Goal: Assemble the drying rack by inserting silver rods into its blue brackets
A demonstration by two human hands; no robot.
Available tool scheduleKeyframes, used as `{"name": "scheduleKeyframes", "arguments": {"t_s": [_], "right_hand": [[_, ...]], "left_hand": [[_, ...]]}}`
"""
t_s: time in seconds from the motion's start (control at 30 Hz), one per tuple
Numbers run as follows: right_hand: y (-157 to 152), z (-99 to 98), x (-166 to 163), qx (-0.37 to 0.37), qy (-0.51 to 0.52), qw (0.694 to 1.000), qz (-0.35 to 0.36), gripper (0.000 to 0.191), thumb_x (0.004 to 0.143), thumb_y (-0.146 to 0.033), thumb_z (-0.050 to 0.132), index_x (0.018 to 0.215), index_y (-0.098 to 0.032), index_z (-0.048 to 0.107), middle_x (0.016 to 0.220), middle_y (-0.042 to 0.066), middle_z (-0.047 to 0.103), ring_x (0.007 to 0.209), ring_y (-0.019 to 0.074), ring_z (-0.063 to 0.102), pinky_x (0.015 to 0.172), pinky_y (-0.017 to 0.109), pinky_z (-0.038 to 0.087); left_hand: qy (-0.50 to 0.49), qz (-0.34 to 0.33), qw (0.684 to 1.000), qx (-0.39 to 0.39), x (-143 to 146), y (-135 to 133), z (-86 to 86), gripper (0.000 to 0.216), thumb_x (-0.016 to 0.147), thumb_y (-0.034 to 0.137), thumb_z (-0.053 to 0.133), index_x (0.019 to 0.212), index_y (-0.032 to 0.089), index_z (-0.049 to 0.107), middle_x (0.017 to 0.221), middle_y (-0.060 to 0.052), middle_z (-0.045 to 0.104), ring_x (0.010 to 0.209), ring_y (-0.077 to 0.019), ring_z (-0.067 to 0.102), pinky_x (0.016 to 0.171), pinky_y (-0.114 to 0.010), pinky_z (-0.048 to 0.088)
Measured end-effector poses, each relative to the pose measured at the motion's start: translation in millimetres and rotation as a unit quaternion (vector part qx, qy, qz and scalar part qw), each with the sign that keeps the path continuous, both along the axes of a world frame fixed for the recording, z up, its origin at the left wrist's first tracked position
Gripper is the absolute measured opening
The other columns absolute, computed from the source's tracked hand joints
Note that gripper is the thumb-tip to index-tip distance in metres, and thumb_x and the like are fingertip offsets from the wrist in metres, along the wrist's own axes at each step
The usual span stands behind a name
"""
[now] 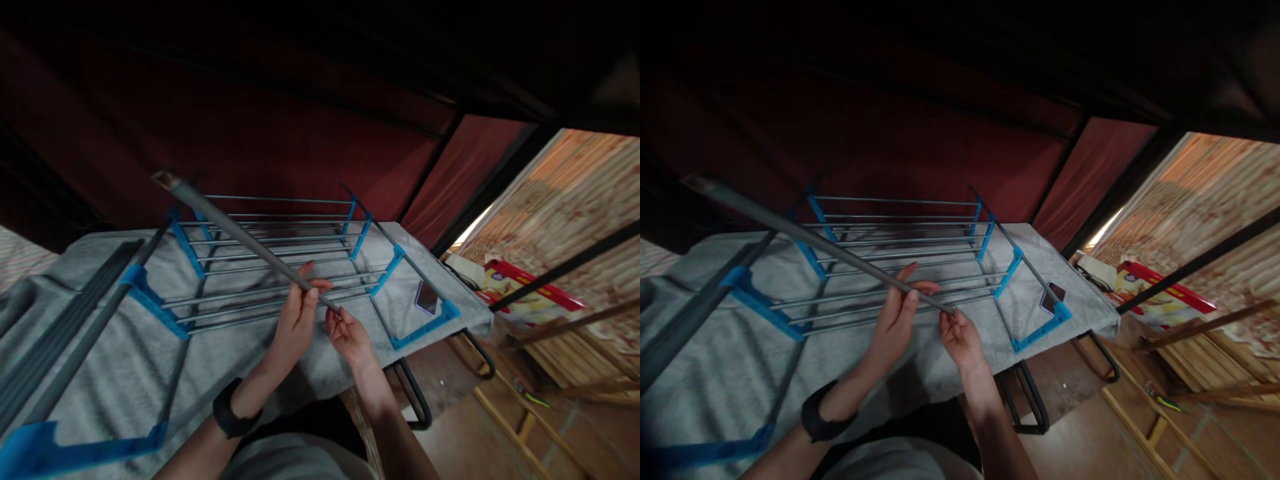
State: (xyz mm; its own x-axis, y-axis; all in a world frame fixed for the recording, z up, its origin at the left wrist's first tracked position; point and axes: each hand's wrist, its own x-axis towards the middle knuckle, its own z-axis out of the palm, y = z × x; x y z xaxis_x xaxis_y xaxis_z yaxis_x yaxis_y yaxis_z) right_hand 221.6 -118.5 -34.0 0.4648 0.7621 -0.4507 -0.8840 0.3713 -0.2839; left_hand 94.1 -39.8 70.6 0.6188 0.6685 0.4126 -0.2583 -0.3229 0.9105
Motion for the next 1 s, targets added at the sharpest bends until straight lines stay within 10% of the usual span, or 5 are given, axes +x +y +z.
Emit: {"name": "scheduleKeyframes", "arguments": {"t_s": [0.37,0.7,1.0], "right_hand": [[9,4.5,-20,0.054,-0.149,0.968,0.192,0.011,0.087,-0.032,0.065,0.088,-0.022,0.068,0.074,-0.001,0.072,0.067,0.0153,0.065,0.060,0.027,0.055],[-22,32.7,9,-0.004,-0.210,0.977,0.037,0.013,0.082,-0.019,0.065,0.094,-0.016,0.069,0.087,0.005,0.075,0.079,0.0151,0.070,0.073,0.026,0.057],[-32,50.3,31,0.006,-0.227,0.966,-0.125,0.008,0.082,-0.018,0.066,0.089,-0.022,0.065,0.091,0.000,0.074,0.086,0.0143,0.070,0.087,0.029,0.057]], "left_hand": [[0.094,-0.034,0.960,0.261,14,3,15.8,0.050,0.104,0.031,0.037,0.153,0.025,0.039,0.149,-0.009,0.057,0.132,-0.0224,0.058,0.113,-0.041,0.046],[0.297,0.027,0.886,0.355,-6,24,-57.6,0.047,0.104,0.029,0.033,0.150,0.025,0.044,0.126,-0.010,0.072,0.108,-0.0223,0.071,0.089,-0.034,0.059],[0.409,0.018,0.802,0.434,1,16,-81.8,0.051,0.102,0.017,0.031,0.150,0.026,0.044,0.120,-0.012,0.072,0.101,-0.0233,0.073,0.081,-0.034,0.058]]}}
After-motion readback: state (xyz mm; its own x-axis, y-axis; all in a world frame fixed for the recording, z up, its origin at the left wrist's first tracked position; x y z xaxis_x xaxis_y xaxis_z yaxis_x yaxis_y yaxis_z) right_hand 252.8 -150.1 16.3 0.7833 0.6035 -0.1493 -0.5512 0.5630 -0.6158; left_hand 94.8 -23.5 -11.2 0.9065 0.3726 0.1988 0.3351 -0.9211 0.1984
